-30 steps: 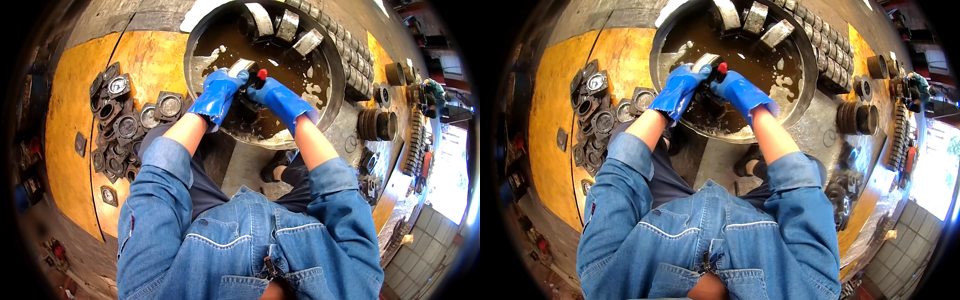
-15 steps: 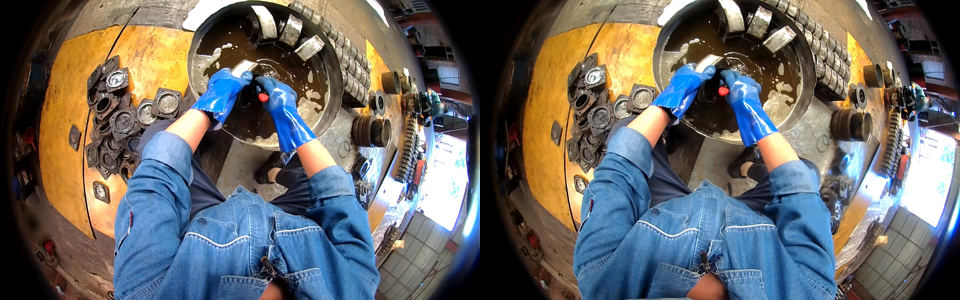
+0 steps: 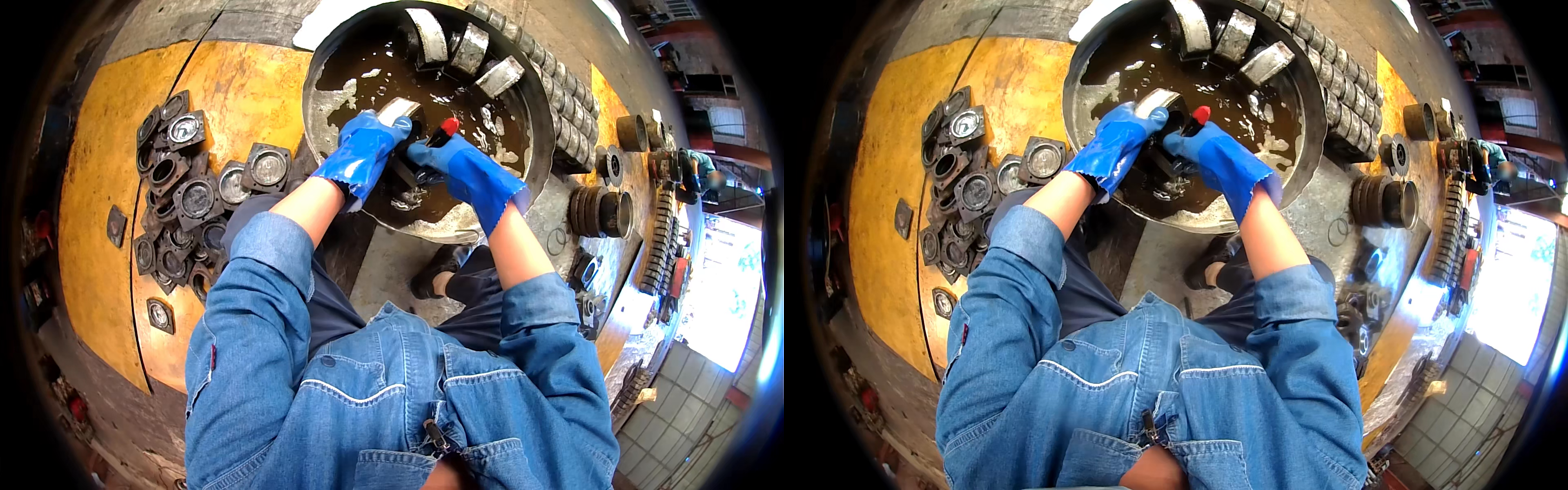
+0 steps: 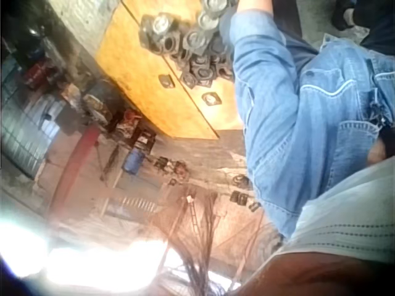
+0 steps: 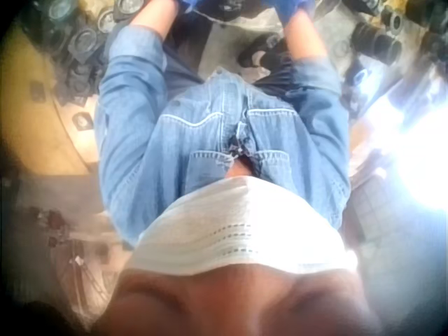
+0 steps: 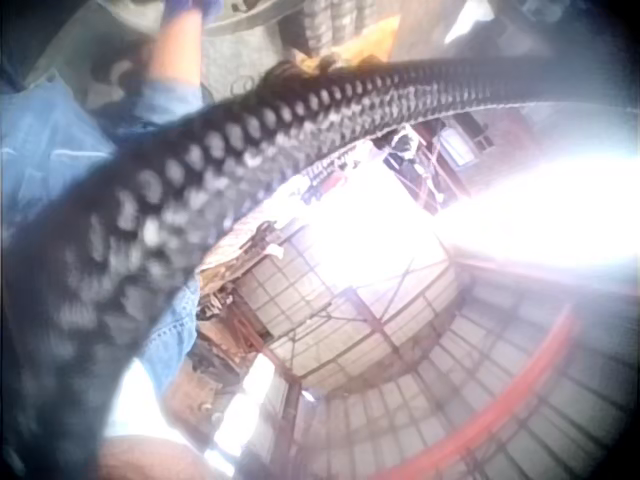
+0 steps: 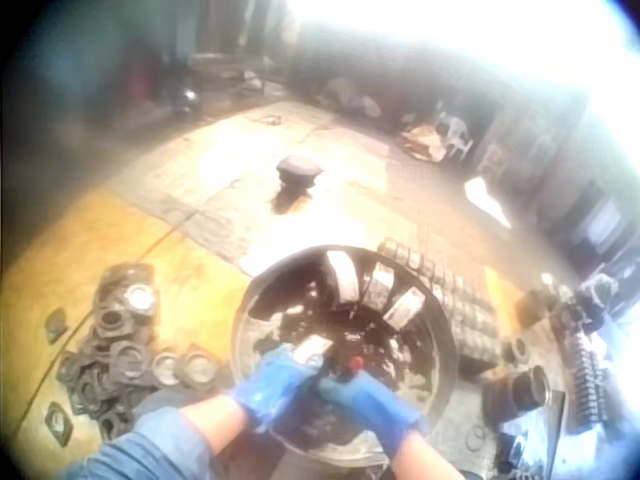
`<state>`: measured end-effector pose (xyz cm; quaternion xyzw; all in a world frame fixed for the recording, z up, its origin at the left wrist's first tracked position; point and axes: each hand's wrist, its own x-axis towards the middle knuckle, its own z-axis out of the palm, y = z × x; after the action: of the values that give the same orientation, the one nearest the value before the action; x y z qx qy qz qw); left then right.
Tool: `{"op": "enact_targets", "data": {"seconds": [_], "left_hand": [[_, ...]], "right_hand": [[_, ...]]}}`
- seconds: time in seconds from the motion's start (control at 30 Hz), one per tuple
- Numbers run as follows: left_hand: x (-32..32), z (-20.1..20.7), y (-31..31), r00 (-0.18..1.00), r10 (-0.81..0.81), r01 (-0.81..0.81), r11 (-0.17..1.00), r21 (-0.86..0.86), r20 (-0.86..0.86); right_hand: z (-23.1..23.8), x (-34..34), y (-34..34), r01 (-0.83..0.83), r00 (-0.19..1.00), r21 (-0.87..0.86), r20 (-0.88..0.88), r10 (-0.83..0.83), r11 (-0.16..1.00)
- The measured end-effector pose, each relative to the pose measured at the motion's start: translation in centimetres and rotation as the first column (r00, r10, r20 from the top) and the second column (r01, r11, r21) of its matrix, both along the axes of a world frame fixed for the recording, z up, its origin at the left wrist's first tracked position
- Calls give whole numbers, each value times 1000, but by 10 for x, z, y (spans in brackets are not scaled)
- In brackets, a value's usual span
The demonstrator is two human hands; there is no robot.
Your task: The person cleans heavy metal mechanical parts in a container of liquid using a brush while wearing blue protective gloves.
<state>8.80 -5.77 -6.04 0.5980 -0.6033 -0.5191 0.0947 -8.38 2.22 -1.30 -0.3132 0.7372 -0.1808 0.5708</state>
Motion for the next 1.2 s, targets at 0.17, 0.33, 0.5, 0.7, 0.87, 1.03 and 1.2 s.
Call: {"op": "enact_targets", "data": {"seconds": [0.17,0.33,0.5,0.7,0.87,1.03,1.2], "left_hand": [[-5,-9,-1,997,-9,7,1000,-26,-73],[-4,11,0,996,-65,66,998,-21,61],[0,-13,2,995,4,-15,993,-114,-101],[3,14,10,992,14,-18,999,-31,-124],[-1,12,6,1000,-13,14,996,-85,14],[-1,10,2,1000,-23,23,1000,-10,1],[-5,3,-1,998,-25,27,999,-29,56]], "right_hand": [[-7,11,-3,-440,749,-7,-553,364,898],[-16,22,-10,-449,608,165,-663,435,878],[-23,19,7,-578,475,-30,-825,306,815],[-23,8,8,-598,432,13,-837,335,802],[-49,3,6,-313,740,-34,-635,221,949],[-33,-2,7,-238,916,-79,-349,196,968],[-3,3,-7,-277,928,-25,-267,261,961]]}}
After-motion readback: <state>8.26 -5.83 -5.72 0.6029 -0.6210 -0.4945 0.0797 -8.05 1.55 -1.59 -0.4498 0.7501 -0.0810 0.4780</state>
